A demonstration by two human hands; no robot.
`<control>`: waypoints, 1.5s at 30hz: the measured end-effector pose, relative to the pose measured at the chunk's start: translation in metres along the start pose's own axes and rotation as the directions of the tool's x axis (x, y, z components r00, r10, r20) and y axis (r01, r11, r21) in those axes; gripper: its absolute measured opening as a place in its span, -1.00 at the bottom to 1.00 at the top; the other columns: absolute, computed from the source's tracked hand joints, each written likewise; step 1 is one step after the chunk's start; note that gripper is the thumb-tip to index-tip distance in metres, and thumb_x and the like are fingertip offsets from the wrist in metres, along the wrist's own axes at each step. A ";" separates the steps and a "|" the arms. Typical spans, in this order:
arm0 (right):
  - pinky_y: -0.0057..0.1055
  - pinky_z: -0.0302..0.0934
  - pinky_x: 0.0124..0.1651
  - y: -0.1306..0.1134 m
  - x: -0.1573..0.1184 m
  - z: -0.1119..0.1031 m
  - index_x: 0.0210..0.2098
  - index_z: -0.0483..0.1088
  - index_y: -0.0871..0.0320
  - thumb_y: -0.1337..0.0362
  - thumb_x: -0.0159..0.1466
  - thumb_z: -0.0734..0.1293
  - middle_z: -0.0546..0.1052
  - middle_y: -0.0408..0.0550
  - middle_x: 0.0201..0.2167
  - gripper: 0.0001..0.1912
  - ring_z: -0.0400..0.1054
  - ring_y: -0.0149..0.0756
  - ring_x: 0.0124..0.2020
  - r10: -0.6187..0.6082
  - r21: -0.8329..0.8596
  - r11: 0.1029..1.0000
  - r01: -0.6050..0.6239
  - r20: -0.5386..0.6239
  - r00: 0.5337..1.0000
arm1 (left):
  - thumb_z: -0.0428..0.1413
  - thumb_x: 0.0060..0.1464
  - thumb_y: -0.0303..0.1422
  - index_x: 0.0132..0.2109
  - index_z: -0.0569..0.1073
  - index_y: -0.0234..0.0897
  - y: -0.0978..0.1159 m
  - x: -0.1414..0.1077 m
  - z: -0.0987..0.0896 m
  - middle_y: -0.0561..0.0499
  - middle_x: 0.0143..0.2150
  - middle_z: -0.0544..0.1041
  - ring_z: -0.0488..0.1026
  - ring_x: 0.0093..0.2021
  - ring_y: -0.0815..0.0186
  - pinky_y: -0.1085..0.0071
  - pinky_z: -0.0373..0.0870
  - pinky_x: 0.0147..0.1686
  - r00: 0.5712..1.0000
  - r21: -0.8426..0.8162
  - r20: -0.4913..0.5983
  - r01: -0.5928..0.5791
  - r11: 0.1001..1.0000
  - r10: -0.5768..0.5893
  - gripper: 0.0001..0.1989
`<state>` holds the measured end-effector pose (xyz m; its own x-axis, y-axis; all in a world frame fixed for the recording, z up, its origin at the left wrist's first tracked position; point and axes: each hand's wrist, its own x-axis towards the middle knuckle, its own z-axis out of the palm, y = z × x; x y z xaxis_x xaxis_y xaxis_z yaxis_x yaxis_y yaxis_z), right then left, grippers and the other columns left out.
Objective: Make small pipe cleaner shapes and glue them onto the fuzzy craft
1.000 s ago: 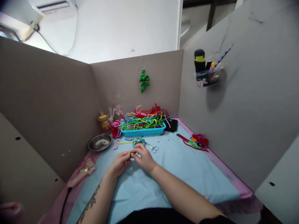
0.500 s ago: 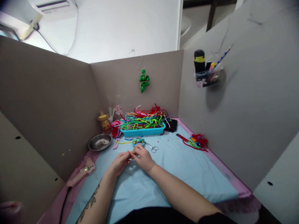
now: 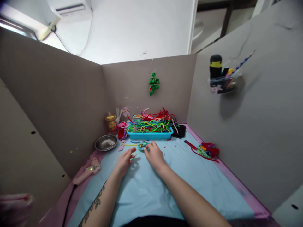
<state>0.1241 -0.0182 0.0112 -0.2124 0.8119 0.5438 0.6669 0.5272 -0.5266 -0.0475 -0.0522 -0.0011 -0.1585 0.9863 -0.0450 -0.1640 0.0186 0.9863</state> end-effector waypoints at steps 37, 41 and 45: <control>-0.42 0.17 -0.15 0.038 0.034 0.005 -0.22 0.43 0.14 0.43 0.11 0.13 0.44 -0.03 -0.21 -0.67 0.32 -0.28 -0.22 0.090 -0.020 0.996 -0.089 0.055 0.994 | 0.22 -0.23 -0.13 -0.20 0.49 -0.26 0.000 0.003 -0.003 -0.05 -0.20 0.51 0.32 -0.45 0.43 0.54 0.12 -0.55 0.978 -0.123 -0.207 -0.006 0.992 -0.020 -0.58; -0.34 0.13 -0.01 0.047 0.025 -0.005 -0.25 0.44 0.17 0.45 0.07 0.14 0.41 0.00 -0.19 -0.67 0.29 -0.23 -0.14 0.130 -0.028 0.991 -0.130 -0.002 0.992 | 0.20 -0.16 -0.16 -0.39 0.52 -0.31 0.000 0.003 -0.005 -0.12 -0.21 0.50 0.42 -0.27 0.23 0.39 0.29 -0.36 0.955 0.086 -0.249 -0.142 0.986 0.159 -0.73; -0.24 0.09 0.06 0.034 0.014 -0.030 -0.24 0.44 0.14 0.39 0.08 0.20 0.39 0.01 -0.14 -0.72 0.25 -0.15 -0.05 0.206 -0.018 0.978 -0.207 -0.031 0.978 | 0.25 -0.20 -0.25 -0.41 0.53 -0.23 -0.002 0.002 -0.005 -0.15 -0.02 0.44 0.21 0.14 0.06 0.20 0.14 0.06 0.867 0.354 -0.239 -0.341 0.871 0.437 -0.82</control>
<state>0.1646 0.0033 0.0204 -0.0482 0.8950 0.4435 0.7094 0.3432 -0.6156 -0.0522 -0.0509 -0.0039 -0.4421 0.8242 0.3539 0.2554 -0.2626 0.9305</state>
